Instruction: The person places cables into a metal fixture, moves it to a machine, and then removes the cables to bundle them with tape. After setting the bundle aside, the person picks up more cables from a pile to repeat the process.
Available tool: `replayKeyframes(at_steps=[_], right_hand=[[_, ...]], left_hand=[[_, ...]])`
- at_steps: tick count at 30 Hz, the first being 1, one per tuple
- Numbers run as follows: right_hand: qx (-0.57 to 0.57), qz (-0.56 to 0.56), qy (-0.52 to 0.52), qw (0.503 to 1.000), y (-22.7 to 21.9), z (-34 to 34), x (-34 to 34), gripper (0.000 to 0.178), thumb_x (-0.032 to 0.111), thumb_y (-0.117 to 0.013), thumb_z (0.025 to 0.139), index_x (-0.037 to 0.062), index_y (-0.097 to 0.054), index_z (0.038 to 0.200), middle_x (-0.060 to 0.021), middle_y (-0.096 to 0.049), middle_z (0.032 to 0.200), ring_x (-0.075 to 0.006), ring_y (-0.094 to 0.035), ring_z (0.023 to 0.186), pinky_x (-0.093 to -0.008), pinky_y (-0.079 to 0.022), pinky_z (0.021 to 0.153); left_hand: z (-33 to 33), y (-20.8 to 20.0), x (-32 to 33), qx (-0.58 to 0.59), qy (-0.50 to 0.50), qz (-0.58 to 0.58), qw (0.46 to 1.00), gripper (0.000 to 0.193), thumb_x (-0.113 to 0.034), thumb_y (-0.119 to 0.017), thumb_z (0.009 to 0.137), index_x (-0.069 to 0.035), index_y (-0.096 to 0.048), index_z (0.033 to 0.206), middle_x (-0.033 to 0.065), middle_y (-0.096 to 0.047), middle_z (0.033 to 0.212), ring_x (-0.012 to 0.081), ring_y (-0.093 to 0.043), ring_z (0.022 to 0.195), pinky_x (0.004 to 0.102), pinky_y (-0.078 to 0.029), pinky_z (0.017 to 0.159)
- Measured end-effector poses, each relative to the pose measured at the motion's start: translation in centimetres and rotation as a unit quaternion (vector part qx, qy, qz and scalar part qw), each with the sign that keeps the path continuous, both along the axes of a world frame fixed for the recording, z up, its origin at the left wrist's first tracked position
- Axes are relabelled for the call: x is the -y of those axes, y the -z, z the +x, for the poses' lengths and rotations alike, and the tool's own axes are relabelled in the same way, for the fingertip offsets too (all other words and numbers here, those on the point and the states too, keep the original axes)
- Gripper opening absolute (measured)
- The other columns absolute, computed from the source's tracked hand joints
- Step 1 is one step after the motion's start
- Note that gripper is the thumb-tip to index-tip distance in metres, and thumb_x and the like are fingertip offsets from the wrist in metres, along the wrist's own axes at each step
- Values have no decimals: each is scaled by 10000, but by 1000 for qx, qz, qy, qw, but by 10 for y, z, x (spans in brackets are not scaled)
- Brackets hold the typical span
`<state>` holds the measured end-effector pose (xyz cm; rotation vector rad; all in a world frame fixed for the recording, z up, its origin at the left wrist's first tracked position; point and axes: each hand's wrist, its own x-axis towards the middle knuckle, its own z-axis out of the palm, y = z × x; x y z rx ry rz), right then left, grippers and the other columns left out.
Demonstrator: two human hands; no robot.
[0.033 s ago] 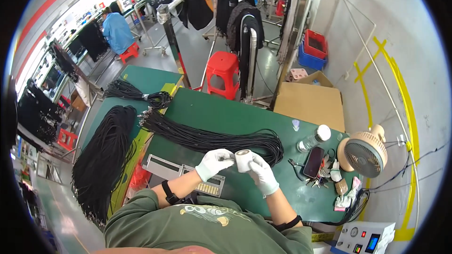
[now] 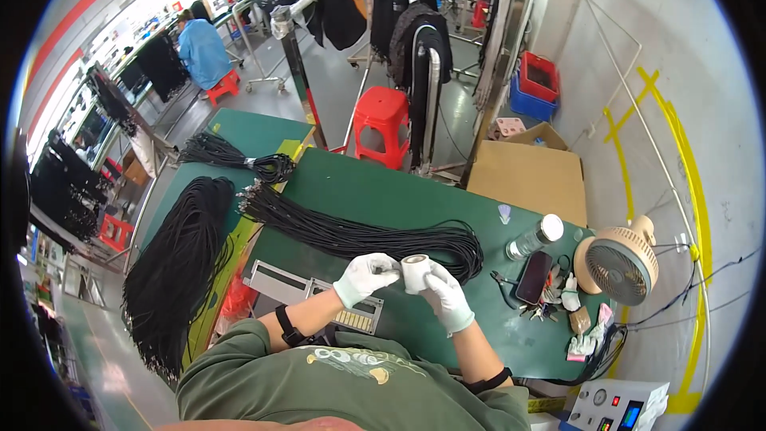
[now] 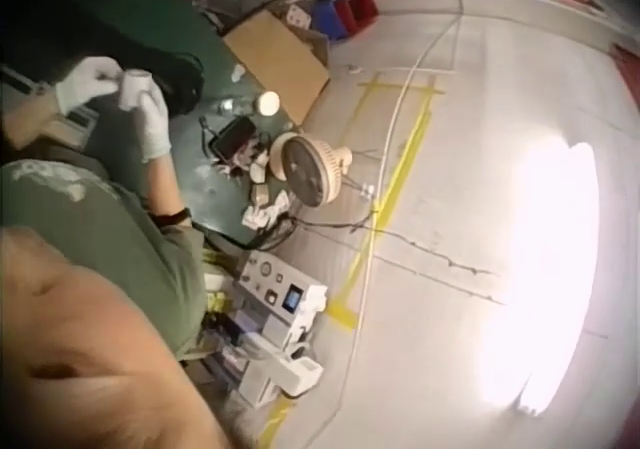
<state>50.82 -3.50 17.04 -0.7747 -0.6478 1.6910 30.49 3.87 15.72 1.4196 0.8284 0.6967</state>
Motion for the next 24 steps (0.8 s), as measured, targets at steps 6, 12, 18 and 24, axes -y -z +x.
replayKeyframes(at_steps=[6, 12, 18, 24], right_hand=[[192, 92, -43, 976, 34, 3, -12, 611, 328, -732, 886, -5, -513, 1350, -96, -623, 1217, -200, -623, 1079, -353, -548, 862], [86, 6, 1, 996, 27, 10, 1, 587, 304, -745, 868, 11, -523, 1326, -114, -653, 1118, -229, -663, 968, -376, -579, 764], [-93, -110, -19, 989, 43, 16, 2, 562, 289, -737, 860, 22, -537, 1312, -110, -660, 1126, -243, -672, 959, -366, -580, 744], [18, -55, -17, 998, 49, 34, 15, 545, 350, -682, 899, 46, -523, 1323, -116, -658, 1107, -268, -673, 930, -380, -581, 743]], left_hand=[[-3, -5, -1, -38, -15, -2, 999, 154, -62, -720, 874, -4, -696, 1014, 38, -687, 901, 92, -628, 801, 259, -526, 732], [-18, -6, -6, -60, 76, -109, 989, 180, -110, -673, 911, -22, -697, 1067, 51, -686, 905, 107, -616, 747, 276, -542, 737], [-14, 7, 7, -20, 124, -76, 989, 174, -116, -668, 916, -19, -701, 1056, 49, -686, 908, 117, -627, 766, 283, -546, 745], [-14, 4, 15, 2, 200, -37, 979, 134, -117, -682, 907, -42, -720, 1012, 63, -708, 940, 151, -668, 845, 322, -552, 784]])
